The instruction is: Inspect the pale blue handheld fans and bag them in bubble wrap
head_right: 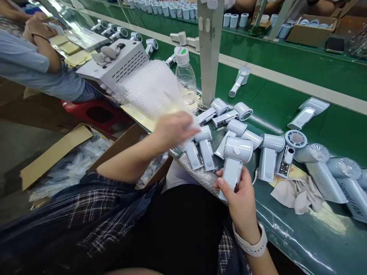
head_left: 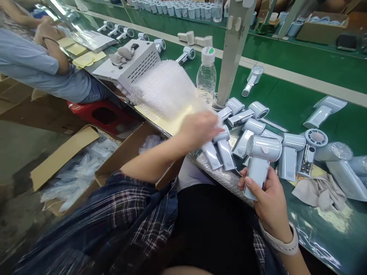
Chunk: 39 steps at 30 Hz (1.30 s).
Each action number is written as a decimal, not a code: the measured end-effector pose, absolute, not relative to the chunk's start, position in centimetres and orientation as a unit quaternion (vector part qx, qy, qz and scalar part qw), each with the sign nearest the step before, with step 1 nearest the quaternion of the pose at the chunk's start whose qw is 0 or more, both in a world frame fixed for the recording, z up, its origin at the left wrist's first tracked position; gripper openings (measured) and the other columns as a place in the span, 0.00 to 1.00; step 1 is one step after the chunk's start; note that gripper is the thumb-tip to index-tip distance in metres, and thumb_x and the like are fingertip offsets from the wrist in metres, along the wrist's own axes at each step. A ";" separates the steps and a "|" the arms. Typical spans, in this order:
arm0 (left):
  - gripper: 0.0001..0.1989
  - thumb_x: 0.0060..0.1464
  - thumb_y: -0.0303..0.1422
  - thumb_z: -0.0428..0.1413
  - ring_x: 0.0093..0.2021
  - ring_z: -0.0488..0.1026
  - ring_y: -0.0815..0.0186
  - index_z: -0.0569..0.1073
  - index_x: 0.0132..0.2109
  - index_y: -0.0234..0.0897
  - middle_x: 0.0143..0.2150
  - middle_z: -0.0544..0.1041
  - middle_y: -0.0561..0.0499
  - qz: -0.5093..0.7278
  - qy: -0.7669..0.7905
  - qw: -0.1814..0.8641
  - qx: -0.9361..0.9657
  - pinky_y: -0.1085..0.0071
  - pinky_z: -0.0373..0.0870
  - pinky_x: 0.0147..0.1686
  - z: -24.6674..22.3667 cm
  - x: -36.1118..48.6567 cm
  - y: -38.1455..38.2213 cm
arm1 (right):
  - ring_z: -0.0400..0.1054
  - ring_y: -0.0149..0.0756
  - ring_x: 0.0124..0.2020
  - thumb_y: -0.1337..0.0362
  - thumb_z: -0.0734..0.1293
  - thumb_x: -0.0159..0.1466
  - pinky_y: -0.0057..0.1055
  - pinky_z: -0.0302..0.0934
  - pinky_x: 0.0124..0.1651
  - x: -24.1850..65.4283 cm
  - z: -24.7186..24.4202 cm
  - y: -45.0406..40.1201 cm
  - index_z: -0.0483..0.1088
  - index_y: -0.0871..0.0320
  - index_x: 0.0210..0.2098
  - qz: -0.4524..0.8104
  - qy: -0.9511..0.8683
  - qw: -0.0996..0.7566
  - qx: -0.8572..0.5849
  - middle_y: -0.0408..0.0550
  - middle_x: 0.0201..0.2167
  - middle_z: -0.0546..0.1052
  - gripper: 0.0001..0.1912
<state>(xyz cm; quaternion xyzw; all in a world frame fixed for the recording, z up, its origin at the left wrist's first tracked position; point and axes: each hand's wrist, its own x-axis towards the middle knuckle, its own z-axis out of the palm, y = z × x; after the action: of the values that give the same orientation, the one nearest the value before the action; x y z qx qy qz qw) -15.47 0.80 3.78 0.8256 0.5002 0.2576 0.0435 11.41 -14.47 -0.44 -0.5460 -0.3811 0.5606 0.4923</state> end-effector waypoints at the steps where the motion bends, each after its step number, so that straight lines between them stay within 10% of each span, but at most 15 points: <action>1: 0.14 0.65 0.43 0.66 0.40 0.73 0.58 0.72 0.40 0.40 0.39 0.77 0.47 0.204 0.467 0.073 0.857 0.61 0.68 0.37 3.6 -13.2 0.1 | 0.77 0.35 0.32 0.51 0.81 0.64 0.34 0.75 0.37 11.5 -0.4 -14.6 0.70 0.51 0.51 0.562 -0.382 0.491 -0.545 0.47 0.43 0.82 0.25; 8: 0.20 0.63 0.23 0.62 0.64 0.74 0.53 0.73 0.60 0.32 0.61 0.74 0.36 0.143 0.265 0.216 0.929 0.57 0.73 0.66 1.5 -11.7 -0.2 | 0.76 0.34 0.32 0.52 0.82 0.64 0.32 0.76 0.37 12.2 -0.1 -15.2 0.70 0.51 0.53 0.573 -0.363 0.500 -0.538 0.46 0.42 0.82 0.26; 16: 0.07 0.70 0.28 0.58 0.52 0.74 0.54 0.80 0.49 0.30 0.51 0.77 0.37 0.079 0.274 0.046 0.957 0.61 0.74 0.52 0.9 -10.4 -0.5 | 0.77 0.33 0.31 0.50 0.82 0.63 0.31 0.76 0.35 11.6 0.3 -14.7 0.70 0.52 0.51 0.577 -0.376 0.495 -0.529 0.46 0.41 0.82 0.26; 22: 0.14 0.74 0.27 0.49 0.42 0.75 0.61 0.80 0.45 0.31 0.43 0.79 0.42 0.120 0.334 0.026 0.934 0.67 0.71 0.43 3.1 -11.2 -1.7 | 0.78 0.35 0.30 0.49 0.81 0.63 0.33 0.77 0.35 11.8 0.7 -14.7 0.71 0.54 0.51 0.530 -0.417 0.478 -0.563 0.48 0.40 0.83 0.25; 29: 0.10 0.71 0.30 0.56 0.44 0.80 0.61 0.82 0.43 0.33 0.42 0.83 0.45 0.129 0.393 0.280 0.866 0.66 0.74 0.47 2.2 -8.7 -2.0 | 0.83 0.48 0.39 0.47 0.78 0.66 0.44 0.80 0.43 12.2 -0.4 -15.2 0.73 0.55 0.61 0.366 -0.517 0.472 -0.613 0.56 0.44 0.86 0.31; 34: 0.15 0.68 0.27 0.53 0.21 0.72 0.73 0.77 0.58 0.37 0.32 0.73 0.58 0.219 0.404 0.584 0.669 0.74 0.70 0.25 1.0 -9.1 -0.5 | 0.84 0.56 0.49 0.35 0.70 0.68 0.45 0.79 0.50 12.2 -2.7 -15.2 0.79 0.60 0.62 0.208 -0.617 0.400 -0.646 0.62 0.52 0.86 0.38; 39: 0.18 0.69 0.31 0.54 0.21 0.71 0.74 0.69 0.63 0.38 0.34 0.66 0.60 0.302 0.374 0.660 0.577 0.73 0.74 0.22 0.8 -10.2 -0.6 | 0.85 0.54 0.42 0.29 0.64 0.70 0.43 0.78 0.46 11.9 -3.6 -14.1 0.79 0.62 0.63 0.191 -0.610 0.353 -0.683 0.62 0.48 0.87 0.44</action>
<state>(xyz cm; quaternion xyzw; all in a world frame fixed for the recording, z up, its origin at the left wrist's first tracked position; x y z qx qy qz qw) -10.22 -0.63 0.76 0.5775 0.3738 0.3019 0.6600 11.90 -14.08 -3.63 -0.6827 -0.6104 0.1914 0.3532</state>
